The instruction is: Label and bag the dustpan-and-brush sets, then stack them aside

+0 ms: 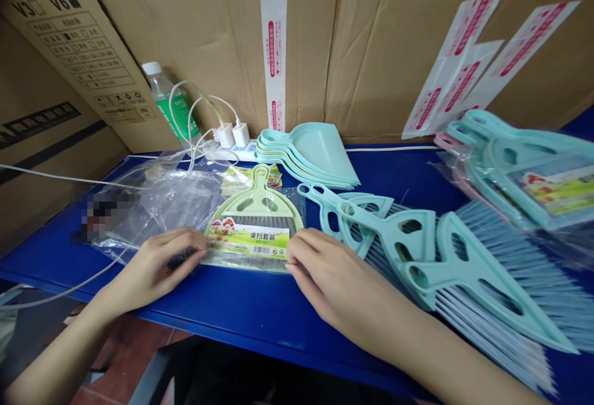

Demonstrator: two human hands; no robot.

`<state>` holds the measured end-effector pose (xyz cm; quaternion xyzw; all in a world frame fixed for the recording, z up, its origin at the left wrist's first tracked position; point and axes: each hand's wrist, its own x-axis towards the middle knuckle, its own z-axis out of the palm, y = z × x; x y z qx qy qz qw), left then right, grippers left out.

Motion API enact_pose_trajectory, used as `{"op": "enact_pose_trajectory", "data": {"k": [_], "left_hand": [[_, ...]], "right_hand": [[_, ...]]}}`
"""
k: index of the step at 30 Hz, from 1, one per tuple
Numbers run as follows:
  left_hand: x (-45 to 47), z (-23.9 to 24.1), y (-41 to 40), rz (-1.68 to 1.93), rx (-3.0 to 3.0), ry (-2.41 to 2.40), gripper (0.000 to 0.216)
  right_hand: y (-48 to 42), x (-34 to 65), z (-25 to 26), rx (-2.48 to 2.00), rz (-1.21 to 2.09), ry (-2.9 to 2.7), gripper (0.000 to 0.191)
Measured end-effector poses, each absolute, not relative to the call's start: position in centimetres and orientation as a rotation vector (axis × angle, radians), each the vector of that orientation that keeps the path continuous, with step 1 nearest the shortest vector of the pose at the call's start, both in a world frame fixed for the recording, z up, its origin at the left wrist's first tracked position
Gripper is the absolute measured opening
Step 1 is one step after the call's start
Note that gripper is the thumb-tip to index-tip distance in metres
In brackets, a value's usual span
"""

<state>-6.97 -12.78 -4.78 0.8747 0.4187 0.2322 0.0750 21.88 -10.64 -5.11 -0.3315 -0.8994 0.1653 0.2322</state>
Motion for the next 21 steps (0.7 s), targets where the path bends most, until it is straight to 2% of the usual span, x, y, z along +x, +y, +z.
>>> {"op": "enact_pose_trajectory", "data": {"k": [4,9,14,21], "left_hand": [[-6.7,-4.7,-12.7,0.636,2.639,1.207,0.009],[-6.8,-4.7,-12.5,0.643,2.686,1.102,0.018],[-7.1,-4.7,-12.6,0.615,2.668,1.079,0.021],[-6.5,-4.8,-12.3,0.674,2.586,1.194,0.016]], "right_hand": [[-10.4,21.8,-5.3,-0.931,0.515,-2.479,0.023],[-10.3,21.8,-6.1,-0.824,0.407,-2.502,0.013],[-10.3,21.7,-6.9,-0.716,0.231,-2.461,0.026],[-10.5,21.1,-6.8,-0.886,0.221,-2.399,0.025]]}}
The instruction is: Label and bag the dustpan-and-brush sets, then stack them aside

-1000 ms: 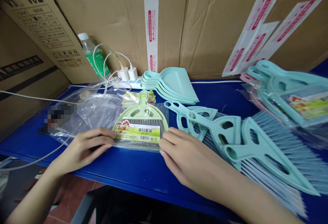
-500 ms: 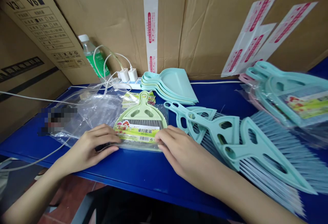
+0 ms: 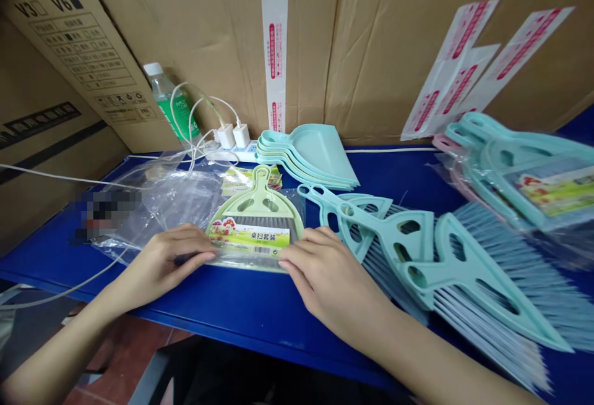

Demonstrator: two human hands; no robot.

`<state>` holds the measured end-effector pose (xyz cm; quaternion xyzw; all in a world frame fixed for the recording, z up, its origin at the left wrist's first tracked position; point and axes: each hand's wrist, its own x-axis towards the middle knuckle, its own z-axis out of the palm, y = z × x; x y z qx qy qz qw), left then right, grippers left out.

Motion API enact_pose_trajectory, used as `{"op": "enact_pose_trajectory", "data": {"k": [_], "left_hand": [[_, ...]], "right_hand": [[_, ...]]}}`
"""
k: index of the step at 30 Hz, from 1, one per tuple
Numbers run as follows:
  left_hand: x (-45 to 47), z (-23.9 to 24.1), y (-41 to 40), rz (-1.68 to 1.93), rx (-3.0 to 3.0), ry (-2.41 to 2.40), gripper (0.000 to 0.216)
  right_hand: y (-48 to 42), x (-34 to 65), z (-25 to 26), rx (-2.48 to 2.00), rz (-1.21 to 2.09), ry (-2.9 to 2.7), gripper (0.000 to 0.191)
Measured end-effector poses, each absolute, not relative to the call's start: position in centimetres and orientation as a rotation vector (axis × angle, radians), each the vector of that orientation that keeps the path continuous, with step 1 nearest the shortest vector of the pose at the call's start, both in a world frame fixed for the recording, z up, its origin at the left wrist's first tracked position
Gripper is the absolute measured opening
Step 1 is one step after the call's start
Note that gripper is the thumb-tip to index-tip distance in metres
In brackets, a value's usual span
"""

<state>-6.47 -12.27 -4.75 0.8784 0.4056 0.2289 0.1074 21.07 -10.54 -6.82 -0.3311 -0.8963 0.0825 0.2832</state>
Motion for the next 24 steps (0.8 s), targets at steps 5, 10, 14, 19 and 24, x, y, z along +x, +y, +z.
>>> {"op": "enact_pose_trajectory", "data": {"k": [5,10,14,19,24], "left_hand": [[-6.1,-5.3,-12.3,0.795,2.583,1.365,0.009],[-5.8,-5.5,-12.2,0.838,2.599,1.412,0.01],[-5.6,-5.6,-12.3,0.861,2.548,1.406,0.012],[-5.3,-5.9,-12.4,0.893,2.573,1.439,0.015],[-5.6,-5.9,-12.4,0.827,2.596,1.491,0.017]], "right_hand": [[-10.4,20.5,-7.0,-0.934,0.038,-2.365,0.021],[-10.4,20.4,-7.5,-0.981,-0.03,-2.416,0.028],[-10.4,20.3,-7.8,-1.014,0.006,-2.412,0.03],[-10.6,20.2,-7.9,-1.034,-0.005,-2.401,0.033],[-10.6,20.4,-7.8,-0.992,-0.102,-2.366,0.035]]}}
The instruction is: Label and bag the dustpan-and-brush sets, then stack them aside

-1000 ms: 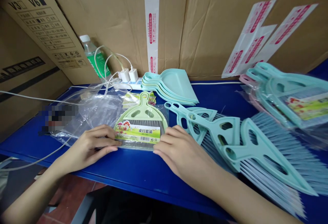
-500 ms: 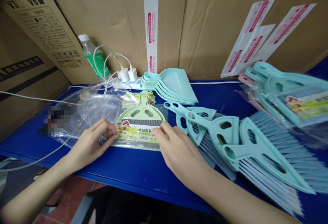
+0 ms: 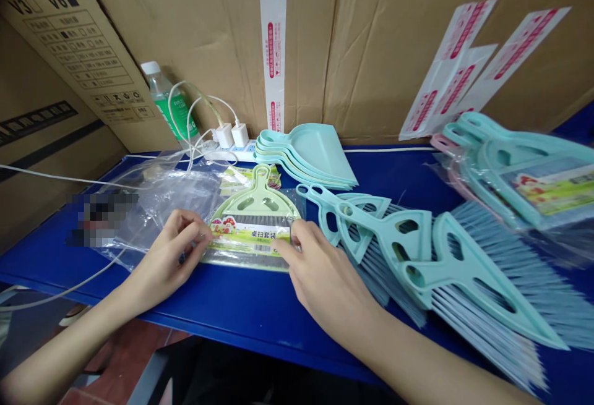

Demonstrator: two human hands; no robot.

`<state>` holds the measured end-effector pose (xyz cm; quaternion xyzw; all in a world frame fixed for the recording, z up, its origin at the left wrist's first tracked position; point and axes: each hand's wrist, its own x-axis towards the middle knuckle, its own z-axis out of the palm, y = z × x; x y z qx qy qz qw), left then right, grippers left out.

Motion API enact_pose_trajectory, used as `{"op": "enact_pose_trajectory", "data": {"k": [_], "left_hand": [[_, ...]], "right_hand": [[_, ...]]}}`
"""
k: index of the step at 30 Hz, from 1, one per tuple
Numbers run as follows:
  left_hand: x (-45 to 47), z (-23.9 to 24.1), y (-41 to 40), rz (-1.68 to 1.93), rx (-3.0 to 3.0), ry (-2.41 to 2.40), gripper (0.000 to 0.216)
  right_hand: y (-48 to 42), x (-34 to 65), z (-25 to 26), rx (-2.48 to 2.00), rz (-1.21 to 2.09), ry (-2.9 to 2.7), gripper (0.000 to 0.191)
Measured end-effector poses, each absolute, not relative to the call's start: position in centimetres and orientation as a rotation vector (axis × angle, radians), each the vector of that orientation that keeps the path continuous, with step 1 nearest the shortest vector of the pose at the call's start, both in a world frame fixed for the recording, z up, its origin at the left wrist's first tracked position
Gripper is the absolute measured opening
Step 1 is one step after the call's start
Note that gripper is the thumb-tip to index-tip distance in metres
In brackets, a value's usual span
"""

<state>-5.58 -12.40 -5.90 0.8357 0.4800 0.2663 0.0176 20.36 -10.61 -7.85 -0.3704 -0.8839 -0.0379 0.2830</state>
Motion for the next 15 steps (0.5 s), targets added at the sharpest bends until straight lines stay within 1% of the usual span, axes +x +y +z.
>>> {"op": "enact_pose_trajectory", "data": {"k": [7,9,12,15], "left_hand": [[-6.09,-5.83,-11.88,0.716,2.498,1.563,0.012],[-6.08,-5.74,-11.75,0.677,2.443,1.565,0.011],[-6.02,-5.62,-11.65,0.637,2.362,1.583,0.011],[-6.0,-5.6,-11.57,0.626,2.309,1.583,0.011]], "right_hand": [[-10.29,20.53,-7.74,-0.97,-0.129,-2.351,0.036],[-10.34,20.59,-7.62,-0.979,-0.232,-2.349,0.035],[-10.36,20.58,-7.35,-0.969,-0.508,-2.378,0.033],[-10.34,20.37,-7.15,-0.813,-0.688,-2.443,0.035]]}}
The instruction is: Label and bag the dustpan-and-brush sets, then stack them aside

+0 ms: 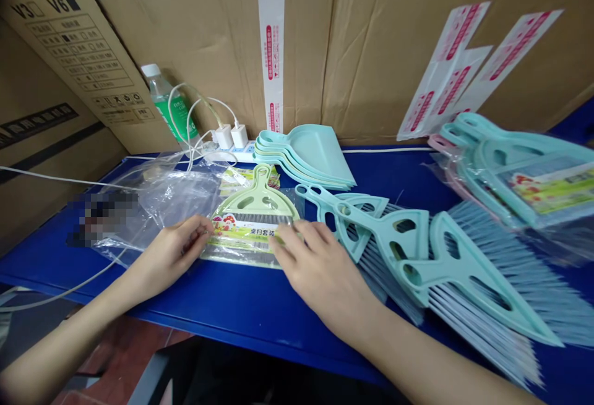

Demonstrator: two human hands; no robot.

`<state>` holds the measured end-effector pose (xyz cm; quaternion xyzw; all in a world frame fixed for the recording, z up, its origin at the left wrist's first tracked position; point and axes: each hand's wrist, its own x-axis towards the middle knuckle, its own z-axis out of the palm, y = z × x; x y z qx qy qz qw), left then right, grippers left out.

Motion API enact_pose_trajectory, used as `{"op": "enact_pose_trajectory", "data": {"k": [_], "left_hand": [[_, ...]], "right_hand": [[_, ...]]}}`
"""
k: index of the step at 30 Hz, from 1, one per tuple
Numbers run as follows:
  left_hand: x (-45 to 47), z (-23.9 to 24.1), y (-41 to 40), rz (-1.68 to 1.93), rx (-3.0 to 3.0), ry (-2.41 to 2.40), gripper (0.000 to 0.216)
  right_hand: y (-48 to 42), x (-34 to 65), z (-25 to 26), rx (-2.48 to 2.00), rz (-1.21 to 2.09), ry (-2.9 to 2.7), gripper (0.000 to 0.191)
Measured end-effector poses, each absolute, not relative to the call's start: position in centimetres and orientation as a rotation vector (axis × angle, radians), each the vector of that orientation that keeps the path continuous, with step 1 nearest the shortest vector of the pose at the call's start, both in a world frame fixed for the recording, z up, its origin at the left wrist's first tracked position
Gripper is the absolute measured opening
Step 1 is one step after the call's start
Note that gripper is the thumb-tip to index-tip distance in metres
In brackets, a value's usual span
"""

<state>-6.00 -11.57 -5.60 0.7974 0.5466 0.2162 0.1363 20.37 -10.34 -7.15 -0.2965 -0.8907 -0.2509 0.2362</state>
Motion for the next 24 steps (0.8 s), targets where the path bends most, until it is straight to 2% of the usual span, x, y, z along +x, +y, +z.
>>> {"op": "enact_pose_trajectory", "data": {"k": [6,12,18,24], "left_hand": [[-5.9,-5.4,-11.5,0.666,2.26,1.6,0.01],[-6.1,-4.8,-11.5,0.655,2.292,1.61,0.017],[-5.3,-4.8,-12.0,0.703,2.833,1.738,0.02],[-1.9,-5.7,-13.2,0.456,3.211,1.032,0.035]], "right_hand": [[-10.3,20.1,-7.3,-0.68,-0.623,-2.54,0.031],[-10.2,20.4,-7.3,-0.705,-0.465,-2.594,0.036],[-10.4,20.2,-7.3,-0.703,-0.503,-2.552,0.036],[-10.4,19.9,-7.5,-0.668,-0.575,-2.495,0.035]]}}
